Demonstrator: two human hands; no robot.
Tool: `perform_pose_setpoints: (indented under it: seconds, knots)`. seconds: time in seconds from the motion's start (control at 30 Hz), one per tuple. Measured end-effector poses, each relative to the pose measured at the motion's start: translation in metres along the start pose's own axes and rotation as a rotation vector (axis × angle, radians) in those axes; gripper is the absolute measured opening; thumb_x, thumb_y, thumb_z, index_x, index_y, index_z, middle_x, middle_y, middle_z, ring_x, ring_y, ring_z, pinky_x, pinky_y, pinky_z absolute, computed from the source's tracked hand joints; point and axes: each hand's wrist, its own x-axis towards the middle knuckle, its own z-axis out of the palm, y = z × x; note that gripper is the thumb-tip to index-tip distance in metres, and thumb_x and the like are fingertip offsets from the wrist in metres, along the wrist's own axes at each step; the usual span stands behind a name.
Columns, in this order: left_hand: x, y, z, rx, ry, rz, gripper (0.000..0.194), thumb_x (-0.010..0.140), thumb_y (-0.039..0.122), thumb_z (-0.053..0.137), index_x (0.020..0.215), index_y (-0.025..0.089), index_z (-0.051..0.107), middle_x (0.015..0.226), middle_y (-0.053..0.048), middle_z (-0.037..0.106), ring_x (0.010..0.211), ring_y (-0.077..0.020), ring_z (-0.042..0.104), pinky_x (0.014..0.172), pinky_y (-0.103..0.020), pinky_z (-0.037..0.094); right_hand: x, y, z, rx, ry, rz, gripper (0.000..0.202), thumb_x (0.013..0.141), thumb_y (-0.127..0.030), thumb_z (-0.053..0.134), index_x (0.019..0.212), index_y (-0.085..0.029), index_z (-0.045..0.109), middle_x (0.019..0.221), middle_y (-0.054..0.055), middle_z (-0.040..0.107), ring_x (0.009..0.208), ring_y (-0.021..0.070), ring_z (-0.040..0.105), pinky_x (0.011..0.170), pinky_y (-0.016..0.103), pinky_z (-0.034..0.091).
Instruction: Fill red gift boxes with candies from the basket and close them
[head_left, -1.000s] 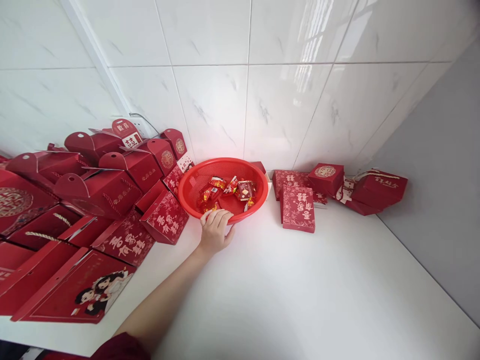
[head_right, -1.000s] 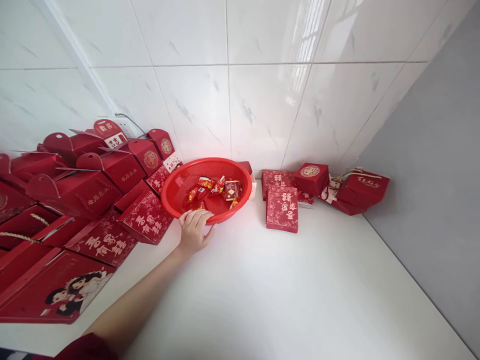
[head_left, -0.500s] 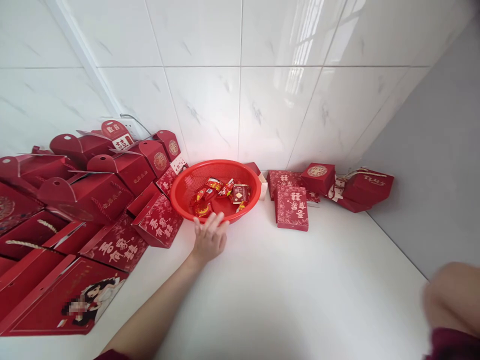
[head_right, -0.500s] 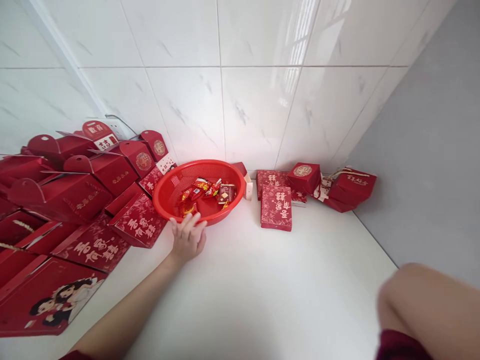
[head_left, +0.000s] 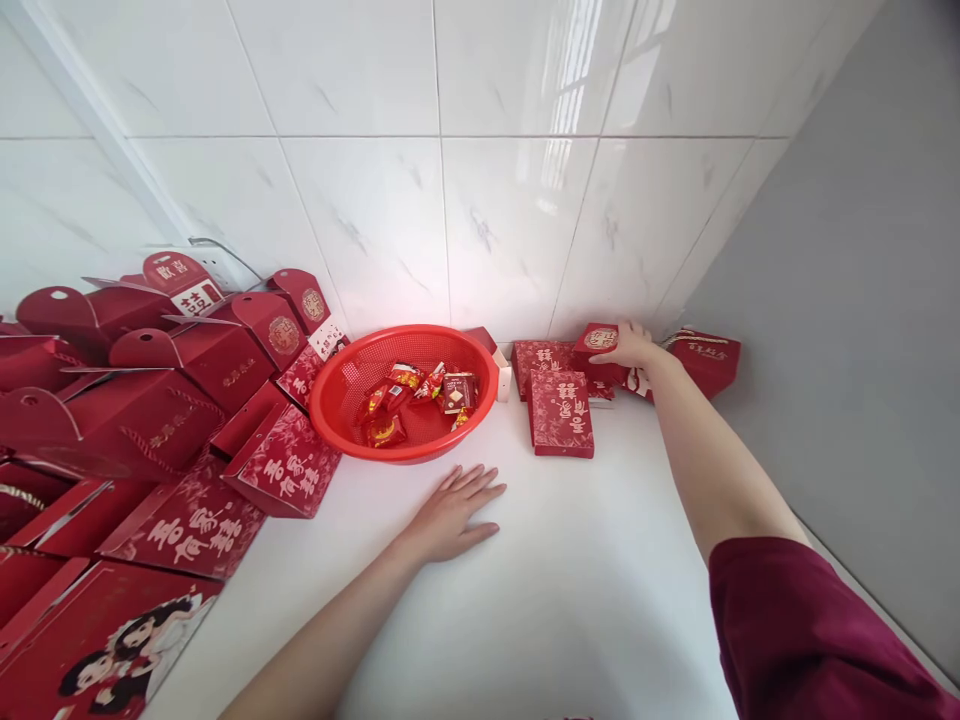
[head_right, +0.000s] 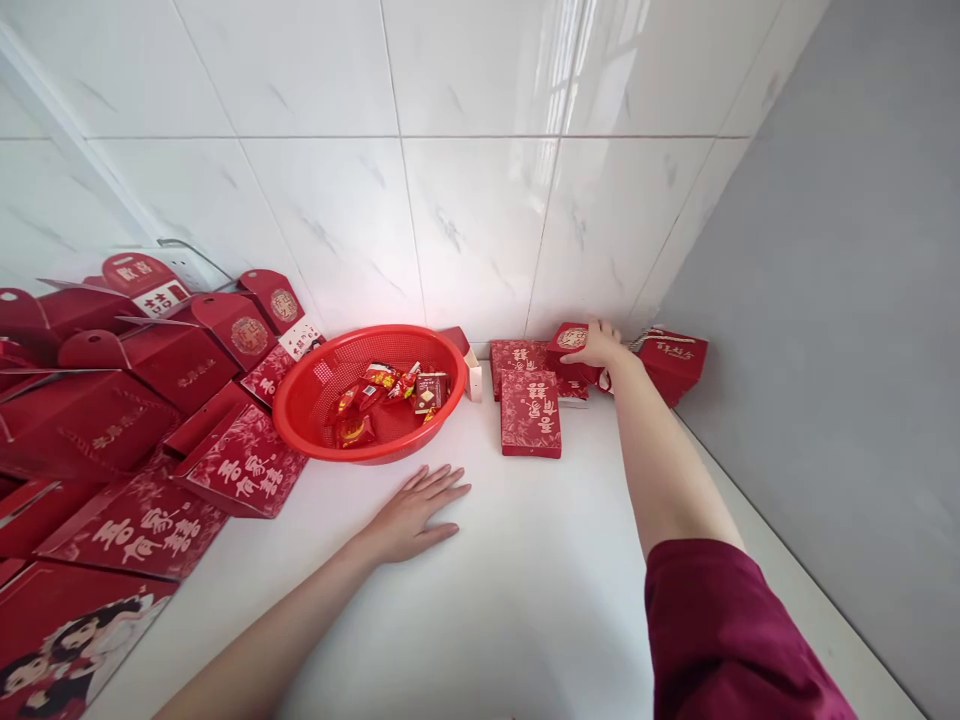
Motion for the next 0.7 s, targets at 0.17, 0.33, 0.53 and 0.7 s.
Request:
perform_pose_setpoints:
  seconds: [0.17,0.33,0.53,0.7]
  knots:
    - [0.0,0.001,0.002,-0.071,0.037,-0.033,0.052,0.092,0.043,0.056,0.142,0.033,0.047,0.155,-0.005,0.04,0.146,-0.0247,0.031,0.121,-0.052,0.02,-0.007,-0.013,-0.003,0.01,-0.01,0.004,0.101,0.069,-0.044,0.08,0.15,-0.012,0.03,0.139,0.026,0.041,0.129,0.0449,0.041,0.101,0.052,0.04]
    - [-0.011,-0.006,0.005,-0.37,0.207,-0.121,0.05,0.095,0.044,0.05,0.142,0.028,0.047,0.148,-0.009,0.049,0.141,-0.0243,0.041,0.119,-0.05,0.029,-0.094,-0.064,-0.018,0.147,0.41,-0.265,0.099,0.077,-0.049,0.073,0.154,-0.018,0.019,0.145,0.023,0.033,0.132,0.0433,0.037,0.105,0.057,0.038]
    - [-0.029,-0.012,0.014,-0.771,0.403,-0.09,0.079,0.092,0.068,0.034,0.154,0.021,0.019,0.156,-0.018,0.032,0.145,-0.0299,0.034,0.116,-0.052,0.032,-0.222,-0.113,0.043,0.302,0.258,-0.864,0.083,0.085,-0.028,0.067,0.155,-0.03,0.021,0.146,0.016,0.041,0.137,0.0371,0.038,0.106,0.057,0.042]
    - [-0.029,0.002,0.012,-0.849,0.389,-0.068,0.093,0.087,0.069,0.049,0.156,0.026,0.005,0.158,-0.018,0.029,0.143,-0.0311,0.036,0.112,-0.052,0.04,-0.264,-0.127,0.064,0.485,0.1,-0.998,0.091,0.084,-0.057,0.065,0.155,-0.024,0.021,0.155,0.02,0.031,0.142,0.0377,0.034,0.107,0.057,0.043]
